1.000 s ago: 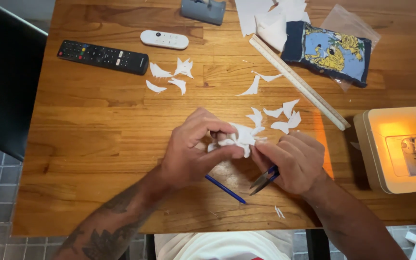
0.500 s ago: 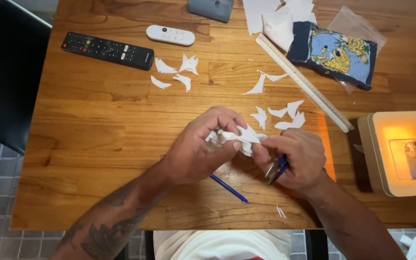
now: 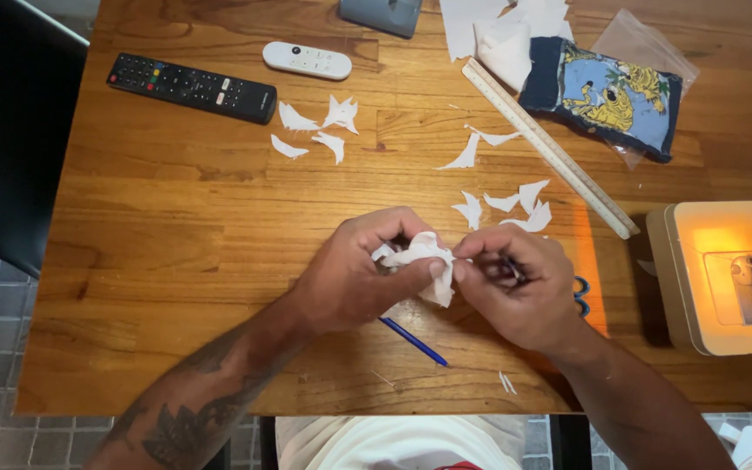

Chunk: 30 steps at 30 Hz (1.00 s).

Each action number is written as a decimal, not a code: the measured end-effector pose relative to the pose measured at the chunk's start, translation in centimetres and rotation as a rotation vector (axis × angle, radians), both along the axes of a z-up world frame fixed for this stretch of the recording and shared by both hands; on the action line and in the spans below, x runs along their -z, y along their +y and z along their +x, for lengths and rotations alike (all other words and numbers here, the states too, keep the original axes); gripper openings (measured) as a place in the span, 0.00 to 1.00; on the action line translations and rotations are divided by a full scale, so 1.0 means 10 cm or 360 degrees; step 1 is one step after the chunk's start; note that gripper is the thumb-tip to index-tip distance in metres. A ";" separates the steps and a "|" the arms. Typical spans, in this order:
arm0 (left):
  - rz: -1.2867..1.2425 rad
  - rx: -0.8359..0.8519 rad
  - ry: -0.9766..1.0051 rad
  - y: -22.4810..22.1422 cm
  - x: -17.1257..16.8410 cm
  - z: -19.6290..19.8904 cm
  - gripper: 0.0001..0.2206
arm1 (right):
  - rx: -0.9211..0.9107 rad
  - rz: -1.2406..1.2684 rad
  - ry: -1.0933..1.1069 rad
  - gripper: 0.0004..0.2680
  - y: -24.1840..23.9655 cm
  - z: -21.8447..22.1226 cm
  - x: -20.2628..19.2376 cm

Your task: Cutting intricate shapes out of white paper using small scissors

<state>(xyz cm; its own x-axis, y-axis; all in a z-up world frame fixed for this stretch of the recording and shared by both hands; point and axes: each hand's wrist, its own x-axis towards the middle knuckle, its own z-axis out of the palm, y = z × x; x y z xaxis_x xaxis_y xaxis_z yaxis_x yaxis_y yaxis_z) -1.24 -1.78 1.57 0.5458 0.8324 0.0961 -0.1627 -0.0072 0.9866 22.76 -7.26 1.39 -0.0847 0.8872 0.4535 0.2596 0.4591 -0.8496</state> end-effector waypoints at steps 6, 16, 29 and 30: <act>0.0090 0.0060 0.0075 0.03 0.01 0.00 0.09 | 0.0027 -0.0161 0.0147 0.02 0.01 0.04 0.00; 0.0138 -0.0220 0.0059 0.07 0.11 0.02 0.07 | -0.0126 0.0013 -0.0124 0.14 0.01 0.24 -0.08; -0.0070 -0.0048 0.0430 0.09 -0.15 -0.03 0.06 | 0.0140 0.0740 -0.1284 0.10 0.08 0.30 -0.47; -0.0223 -0.0058 0.0483 0.07 -0.18 -0.01 0.06 | 0.0180 0.0882 -0.1326 0.08 0.09 0.29 -0.48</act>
